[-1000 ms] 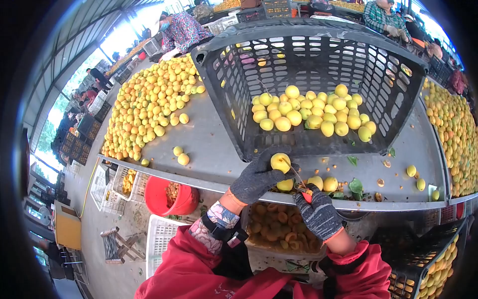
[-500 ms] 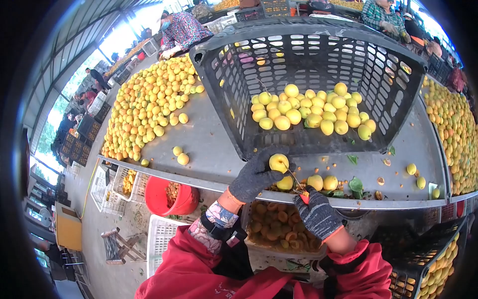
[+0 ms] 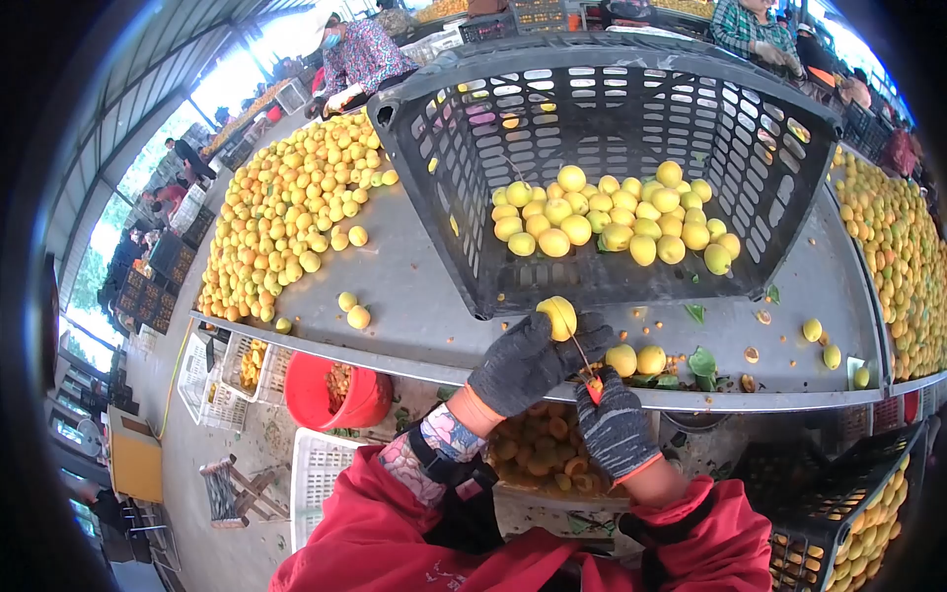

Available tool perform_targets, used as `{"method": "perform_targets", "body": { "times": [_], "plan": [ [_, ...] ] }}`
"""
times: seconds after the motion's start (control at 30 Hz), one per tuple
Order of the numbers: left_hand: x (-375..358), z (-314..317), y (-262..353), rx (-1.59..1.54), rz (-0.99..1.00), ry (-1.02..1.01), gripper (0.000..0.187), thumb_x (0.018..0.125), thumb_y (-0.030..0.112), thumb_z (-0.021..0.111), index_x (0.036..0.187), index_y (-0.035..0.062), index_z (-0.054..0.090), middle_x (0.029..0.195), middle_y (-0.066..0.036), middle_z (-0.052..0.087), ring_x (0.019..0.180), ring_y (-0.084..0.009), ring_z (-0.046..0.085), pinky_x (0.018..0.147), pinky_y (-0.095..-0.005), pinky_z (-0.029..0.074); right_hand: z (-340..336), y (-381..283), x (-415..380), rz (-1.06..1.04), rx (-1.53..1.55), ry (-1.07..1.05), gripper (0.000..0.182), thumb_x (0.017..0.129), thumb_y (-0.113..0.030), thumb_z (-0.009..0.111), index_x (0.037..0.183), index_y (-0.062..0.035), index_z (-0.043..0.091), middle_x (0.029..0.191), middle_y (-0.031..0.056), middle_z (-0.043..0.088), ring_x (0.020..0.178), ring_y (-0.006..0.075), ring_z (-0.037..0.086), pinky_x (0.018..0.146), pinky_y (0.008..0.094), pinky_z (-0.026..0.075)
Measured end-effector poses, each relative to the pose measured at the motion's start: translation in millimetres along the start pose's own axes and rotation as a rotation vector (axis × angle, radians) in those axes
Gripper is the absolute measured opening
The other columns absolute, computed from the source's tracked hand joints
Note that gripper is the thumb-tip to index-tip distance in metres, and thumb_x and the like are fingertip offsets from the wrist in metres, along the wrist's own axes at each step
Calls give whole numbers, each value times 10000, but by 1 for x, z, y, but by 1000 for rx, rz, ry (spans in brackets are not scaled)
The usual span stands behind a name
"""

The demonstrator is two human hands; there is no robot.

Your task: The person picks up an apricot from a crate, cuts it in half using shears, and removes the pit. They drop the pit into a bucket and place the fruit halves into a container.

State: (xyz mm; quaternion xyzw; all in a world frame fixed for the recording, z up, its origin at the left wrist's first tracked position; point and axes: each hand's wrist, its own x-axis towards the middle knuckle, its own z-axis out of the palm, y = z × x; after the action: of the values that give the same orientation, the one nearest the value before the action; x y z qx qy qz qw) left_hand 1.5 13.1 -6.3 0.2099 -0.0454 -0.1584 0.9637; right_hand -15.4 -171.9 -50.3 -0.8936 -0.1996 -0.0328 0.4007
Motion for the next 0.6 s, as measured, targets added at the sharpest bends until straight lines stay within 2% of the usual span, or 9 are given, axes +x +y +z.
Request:
{"method": "perform_targets", "body": {
  "times": [0.1, 0.17, 0.2, 0.3, 0.37, 0.43, 0.5, 0.6],
  "plan": [
    [0, -13, 16, 632, 11, 242, 432, 973, 218, 566, 1328, 8, 437, 1225, -144, 555, 1142, -295, 578, 991, -401, 479, -25, -17, 11, 47, -7, -81, 417, 884, -249, 630, 1126, 87, 578, 847, 286, 632, 825, 448, 617, 720, 482, 497],
    [1, -6, 25, 657, 68, 169, 389, 981, 200, 544, 1309, 14, 452, 1167, -112, 568, 1068, -246, 604, 917, -357, 512, -36, -18, 16, 87, 1, -210, 404, 886, -253, 628, 1107, 83, 582, 847, 288, 629, 828, 448, 614, 722, 484, 493],
    [1, -4, 26, 670, 94, 131, 367, 985, 192, 533, 1300, 17, 460, 1138, -95, 574, 1031, -222, 618, 881, -336, 529, -35, -15, 15, 85, 20, -197, 383, 883, -254, 632, 1064, 80, 586, 849, 290, 623, 838, 455, 607, 726, 489, 488],
    [-3, -3, 22, 869, 80, 265, 358, 989, 188, 525, 1293, 11, 458, 1157, -104, 571, 1050, -240, 614, 884, -338, 529, -16, -1, 6, 64, 56, -133, 353, 880, -228, 636, 1056, 74, 585, 879, 293, 625, 858, 457, 604, 733, 487, 485],
    [-4, 9, 11, 795, 130, 112, 380, 989, 228, 534, 1294, 12, 465, 1160, -113, 576, 1074, -265, 603, 930, -390, 508, -15, -18, 7, 60, 180, -111, 328, 876, -208, 640, 1047, 68, 588, 894, 293, 625, 864, 459, 602, 734, 483, 484],
    [-1, 13, -2, 459, 76, 58, 394, 988, 272, 538, 1281, 14, 480, 1161, -117, 584, 1092, -276, 593, 966, -438, 484, -10, -25, 6, 65, 263, -64, 306, 873, -191, 641, 1041, 61, 592, 898, 291, 627, 862, 460, 602, 730, 479, 484],
    [5, 12, -11, -140, -65, 98, 405, 987, 320, 538, 1254, 17, 504, 1159, -116, 595, 1101, -275, 582, 992, -482, 458, 0, -20, 6, 68, 299, 2, 286, 872, -177, 639, 1038, 52, 598, 892, 287, 629, 853, 458, 603, 724, 476, 485],
    [7, 11, -4, -48, -63, -22, 449, 972, 378, 550, 1246, 25, 514, 1163, -120, 600, 1102, -251, 569, 1004, -506, 437, -2, -13, 9, 85, 231, -7, 276, 869, -186, 640, 1013, 46, 601, 863, 280, 628, 826, 458, 603, 706, 474, 486]
  ]
}}
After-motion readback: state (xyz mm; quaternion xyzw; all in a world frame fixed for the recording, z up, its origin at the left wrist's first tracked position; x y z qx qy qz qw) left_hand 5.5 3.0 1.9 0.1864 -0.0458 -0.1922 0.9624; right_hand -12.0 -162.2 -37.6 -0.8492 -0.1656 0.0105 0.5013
